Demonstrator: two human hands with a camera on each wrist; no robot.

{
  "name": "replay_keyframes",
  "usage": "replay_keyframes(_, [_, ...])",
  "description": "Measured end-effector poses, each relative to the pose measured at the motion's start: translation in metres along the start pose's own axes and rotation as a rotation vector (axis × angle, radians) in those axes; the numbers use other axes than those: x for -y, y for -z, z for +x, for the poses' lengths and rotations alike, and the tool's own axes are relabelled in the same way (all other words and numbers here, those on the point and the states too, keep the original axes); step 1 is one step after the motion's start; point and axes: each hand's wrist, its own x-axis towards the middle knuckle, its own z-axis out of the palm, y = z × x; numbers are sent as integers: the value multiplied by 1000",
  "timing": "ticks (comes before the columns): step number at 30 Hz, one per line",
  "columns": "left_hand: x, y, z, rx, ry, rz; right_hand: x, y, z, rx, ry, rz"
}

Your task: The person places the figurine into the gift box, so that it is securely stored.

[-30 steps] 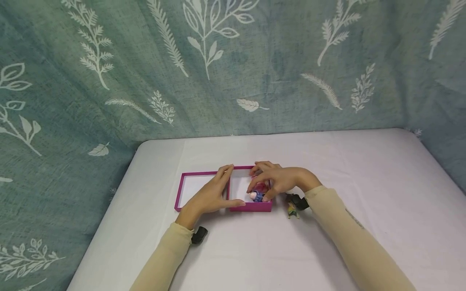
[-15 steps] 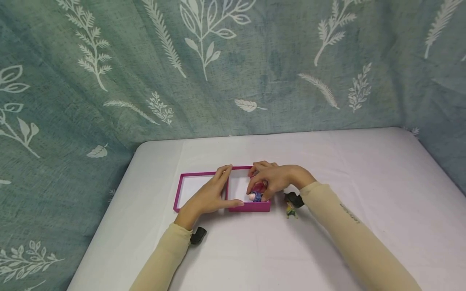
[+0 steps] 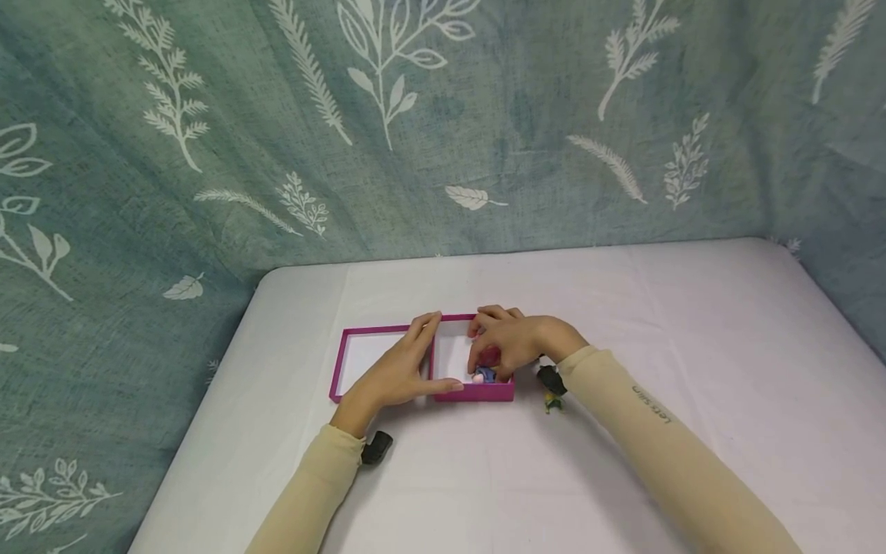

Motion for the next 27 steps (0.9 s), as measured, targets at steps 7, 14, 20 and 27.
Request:
replay_keyframes(7, [-1, 1, 1, -2, -6, -2, 0, 0, 3, 19, -15, -37])
replay_keyframes(14, [-1, 0, 0, -1, 0, -8, 1, 1, 7, 60, -39, -58])
replay_keyframes(20, [0, 0, 0, -1, 1, -15, 4, 3, 7, 77, -55, -59])
replay_keyframes(27, [0, -1, 1, 1, 3, -10, 6, 3, 6, 84, -70, -67])
